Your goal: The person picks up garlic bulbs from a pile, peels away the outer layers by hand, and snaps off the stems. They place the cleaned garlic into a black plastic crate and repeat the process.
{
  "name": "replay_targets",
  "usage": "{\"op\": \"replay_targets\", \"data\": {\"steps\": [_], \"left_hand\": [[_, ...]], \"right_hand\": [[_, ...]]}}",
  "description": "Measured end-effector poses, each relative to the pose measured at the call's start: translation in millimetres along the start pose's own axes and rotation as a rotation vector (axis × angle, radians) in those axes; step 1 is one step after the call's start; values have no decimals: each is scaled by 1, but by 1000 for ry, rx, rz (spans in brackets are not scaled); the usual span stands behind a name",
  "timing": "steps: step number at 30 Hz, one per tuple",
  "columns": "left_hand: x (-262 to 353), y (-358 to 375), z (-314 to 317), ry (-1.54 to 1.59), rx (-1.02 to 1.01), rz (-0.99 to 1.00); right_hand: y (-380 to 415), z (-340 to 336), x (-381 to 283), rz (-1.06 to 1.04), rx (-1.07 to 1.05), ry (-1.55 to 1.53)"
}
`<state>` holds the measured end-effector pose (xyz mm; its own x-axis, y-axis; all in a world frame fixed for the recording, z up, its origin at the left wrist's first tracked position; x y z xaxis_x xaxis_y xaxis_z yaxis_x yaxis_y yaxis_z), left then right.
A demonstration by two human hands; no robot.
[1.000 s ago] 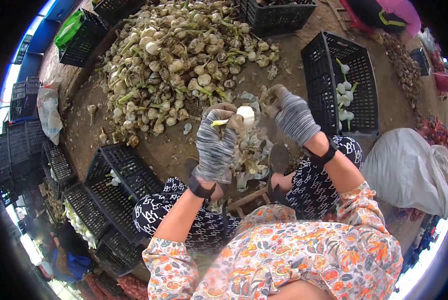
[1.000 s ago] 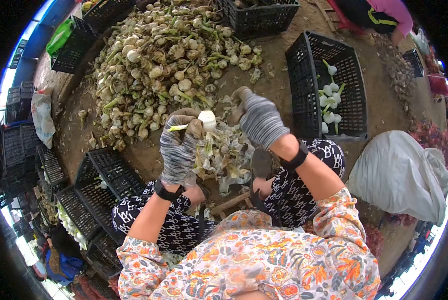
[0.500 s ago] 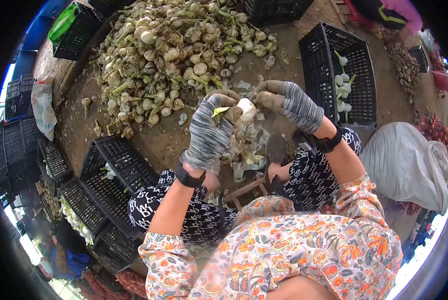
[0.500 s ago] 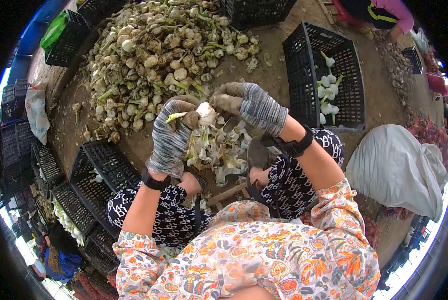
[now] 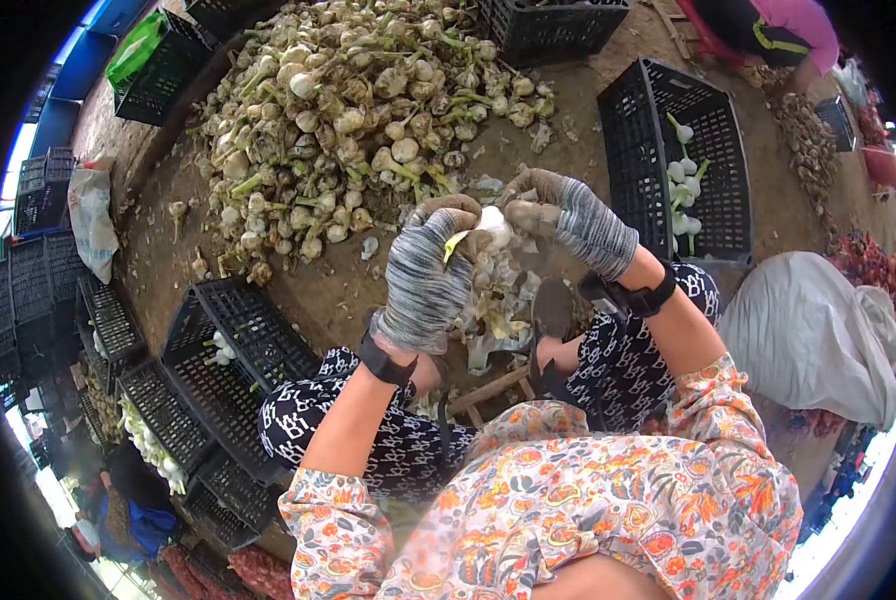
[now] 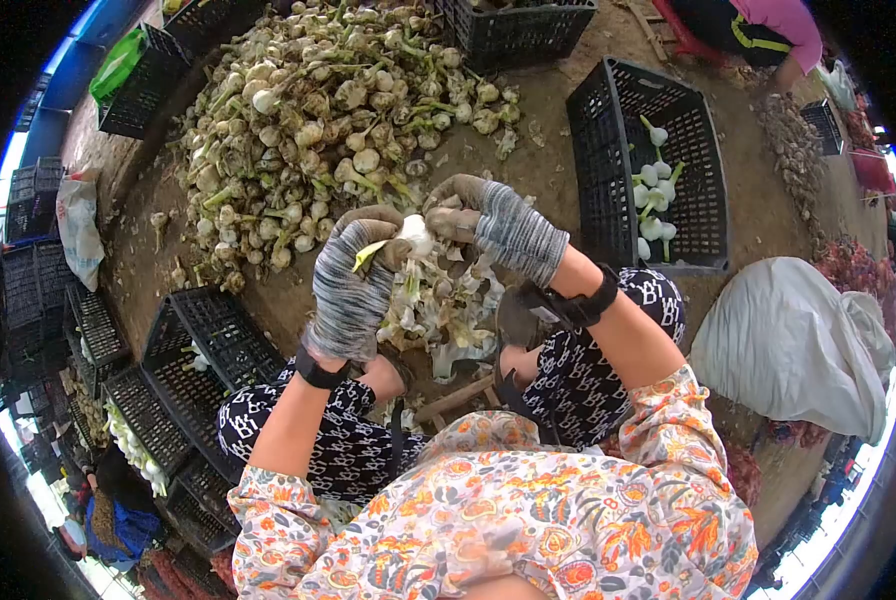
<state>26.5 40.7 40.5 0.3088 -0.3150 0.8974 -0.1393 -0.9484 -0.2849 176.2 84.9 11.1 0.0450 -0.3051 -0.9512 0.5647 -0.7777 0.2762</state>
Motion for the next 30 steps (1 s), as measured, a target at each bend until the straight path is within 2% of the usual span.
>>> {"op": "replay_targets", "data": {"steps": [1, 3, 5, 8, 10, 11, 12, 15, 16, 17, 18, 19, 20, 21, 22, 23, 24, 27, 28, 29, 30], "left_hand": [[-1, 0, 0, 14, 1, -16], [1, -1, -1, -39, 10, 33], [5, -1, -1, -97, 7, 32], [15, -2, -4, -201, -6, 97], [15, -1, -5, -214, -7, 132], [12, -1, -6, -91, 18, 91], [10, 0, -6, 32, 42, 51], [-1, 1, -10, 250, 77, -5], [-3, 0, -11, 320, 93, -30], [-5, 1, -12, 392, 108, -59], [-11, 3, -9, 568, 99, -225], [-14, 4, -8, 690, 91, -255], [-20, 4, -6, 811, 79, -288], [-27, 7, -4, 932, 68, -320], [-46, 21, -1, 1231, 77, -527], [-50, 26, -3, 1362, 168, -501], [-56, 32, -8, 1417, 242, -572], [-93, 60, -39, 1685, 559, -765], [-115, 79, -63, 1559, 649, -730], [-151, 108, -89, 1498, 840, -811], [-165, 131, -116, 1510, 966, -757]], "right_hand": [[1, -1, 2, -20, 21, -82], [4, 3, -8, -105, 20, 256], [6, 8, -17, -203, 46, 442], [9, 14, -16, -352, 92, 456], [9, 7, -19, -370, 123, 410], [8, 4, -21, -381, 137, 389], [9, -1, -31, -331, 242, 579], [6, -16, -19, -108, 269, 540], [4, -21, -7, -229, 269, 423], [3, -17, -10, -235, 240, 385], [4, -12, -13, -239, 212, 344], [5, -5, -18, -244, 187, 301], [6, 1, -20, -110, 144, 173], [1, 1, -7, -43, 141, 333], [-10, 1, 17, 19, 125, 491], [-21, -1, 42, 86, 112, 654], [-29, 6, 51, -51, 108, 997], [-63, -12, 125, -93, 194, 1089], [-75, -16, 138, 18, 171, 1052], [-88, -18, 151, 129, 147, 1010], [-98, -18, 163, 239, 119, 968]]}}
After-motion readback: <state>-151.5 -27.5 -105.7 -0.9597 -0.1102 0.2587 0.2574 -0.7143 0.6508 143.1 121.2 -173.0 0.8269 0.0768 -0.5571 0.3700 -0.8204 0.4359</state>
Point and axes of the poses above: each hand's wrist, its own y-axis away from the middle knuckle, its own z-axis out of the palm, x = y × z, the point moved 7 cm from there along -y, towards the middle knuckle, and after that the axes turned 5 degrees about -x, right-handed, at the moved point
